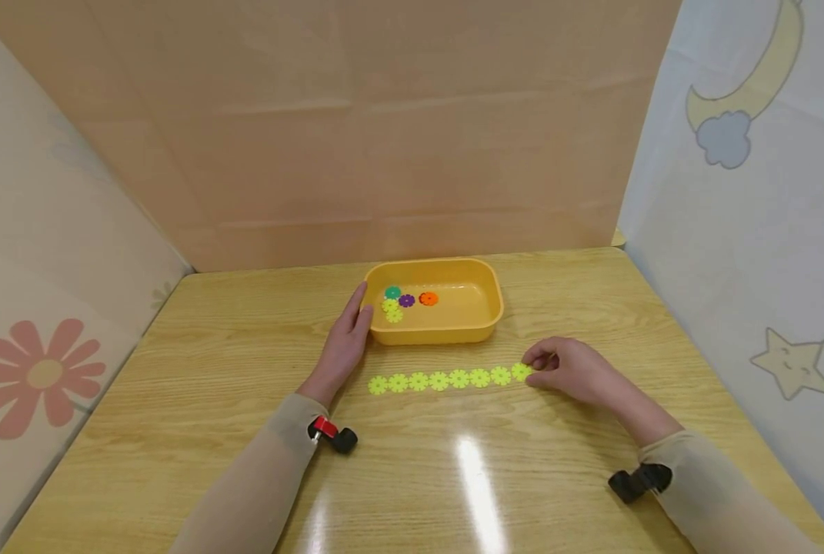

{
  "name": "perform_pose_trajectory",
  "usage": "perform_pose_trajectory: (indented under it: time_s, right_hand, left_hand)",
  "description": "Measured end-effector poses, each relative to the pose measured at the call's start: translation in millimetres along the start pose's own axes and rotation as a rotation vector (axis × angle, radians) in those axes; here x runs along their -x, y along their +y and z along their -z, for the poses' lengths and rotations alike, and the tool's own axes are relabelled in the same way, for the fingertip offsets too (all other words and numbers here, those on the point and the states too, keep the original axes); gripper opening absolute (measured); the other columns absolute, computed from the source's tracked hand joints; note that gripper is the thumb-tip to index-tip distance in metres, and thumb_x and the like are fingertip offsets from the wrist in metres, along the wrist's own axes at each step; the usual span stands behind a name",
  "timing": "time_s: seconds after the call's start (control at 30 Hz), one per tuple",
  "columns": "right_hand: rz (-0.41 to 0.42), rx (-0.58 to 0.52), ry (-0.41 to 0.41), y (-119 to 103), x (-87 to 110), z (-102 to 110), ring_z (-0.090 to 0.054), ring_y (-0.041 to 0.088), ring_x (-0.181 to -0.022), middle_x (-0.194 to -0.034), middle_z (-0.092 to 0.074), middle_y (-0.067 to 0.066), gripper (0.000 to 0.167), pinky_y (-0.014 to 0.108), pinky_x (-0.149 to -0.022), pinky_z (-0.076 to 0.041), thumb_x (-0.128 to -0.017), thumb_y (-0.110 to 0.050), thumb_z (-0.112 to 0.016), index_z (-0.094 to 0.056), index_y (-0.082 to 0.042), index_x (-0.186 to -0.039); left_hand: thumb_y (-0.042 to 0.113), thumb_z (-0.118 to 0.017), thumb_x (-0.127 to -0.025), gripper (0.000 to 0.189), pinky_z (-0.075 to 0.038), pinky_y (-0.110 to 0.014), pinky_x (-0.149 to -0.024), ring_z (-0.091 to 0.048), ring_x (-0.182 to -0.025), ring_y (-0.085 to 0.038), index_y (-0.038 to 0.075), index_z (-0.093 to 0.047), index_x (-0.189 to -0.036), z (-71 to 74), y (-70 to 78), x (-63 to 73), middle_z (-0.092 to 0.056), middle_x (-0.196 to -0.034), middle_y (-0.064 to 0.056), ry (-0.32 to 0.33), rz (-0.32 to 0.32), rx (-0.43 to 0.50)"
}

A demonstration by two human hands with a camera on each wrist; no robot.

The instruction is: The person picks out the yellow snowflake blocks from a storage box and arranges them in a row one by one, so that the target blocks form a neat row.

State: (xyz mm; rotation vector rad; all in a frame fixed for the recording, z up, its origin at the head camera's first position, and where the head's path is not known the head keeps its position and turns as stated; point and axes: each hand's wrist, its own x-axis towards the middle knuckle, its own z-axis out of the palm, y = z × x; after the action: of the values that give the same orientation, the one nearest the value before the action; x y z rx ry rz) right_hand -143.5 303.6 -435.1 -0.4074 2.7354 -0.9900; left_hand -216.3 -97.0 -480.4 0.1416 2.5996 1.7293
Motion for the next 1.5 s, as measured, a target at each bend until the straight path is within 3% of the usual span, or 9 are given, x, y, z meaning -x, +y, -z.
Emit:
perform_pose_trajectory:
  time_s: [0.2, 1.03, 1.27, 1.5]
  right_hand:
    - [0.0, 0.001, -0.003, -1.3, -0.6, -1.0, -0.062, 0.016, -0.091, -0.104, -0.071, -0.001, 0.028, 0.028, -0.077, -0.054, -0.097, -0.021, -0.088, -0.079, -0.007, -0.119]
    - [0.01, 0.01, -0.005, -3.0, 2.3, 0.7, -0.062, 0.015, -0.089, -0.104, -0.07, -0.002, 0.029, 0.029, -0.077, -0.054, -0.097, -0.023, -0.088, -0.079, -0.008, -0.119]
    - [0.018, 0.061, 0.06, -11.2, 1.4, 11.2, -0.063, 0.014, -0.087, -0.102, -0.071, -0.003, 0.029, 0.028, -0.072, -0.054, -0.097, -0.023, -0.089, -0.079, -0.007, -0.119]
    - [0.044, 0.075, 0.135, -38.8, -5.0, 26.2, -0.062, 0.018, -0.087, -0.103, -0.07, -0.001, 0.029, 0.029, -0.07, -0.052, -0.1, -0.025, -0.086, -0.079, -0.009, -0.122]
  left_hand:
    - [0.05, -0.042, -0.12, 0.061, -0.026, -0.047, -0.133, -0.027, -0.165, -0.02, 0.043, -0.022, -0.177, -0.5, -0.2, -0.3, -0.032, -0.179, 0.006, 0.002, 0.006, 0.004]
    - [0.052, -0.041, -0.119, 0.06, -0.026, -0.047, -0.133, -0.027, -0.165, -0.019, 0.046, -0.021, -0.176, -0.7, -0.1, -0.4, -0.031, -0.179, 0.007, -0.004, 0.013, 0.022]
    - [0.053, -0.042, -0.119, 0.061, -0.026, -0.047, -0.133, -0.028, -0.165, -0.019, 0.048, -0.021, -0.176, -0.8, 0.1, 0.3, -0.031, -0.179, 0.008, -0.008, 0.019, 0.023]
    - [0.055, -0.041, -0.119, 0.061, -0.026, -0.047, -0.133, -0.027, -0.165, -0.02, 0.047, -0.02, -0.176, -0.7, 0.2, -0.2, -0.031, -0.179, 0.008, -0.002, 0.027, 0.012]
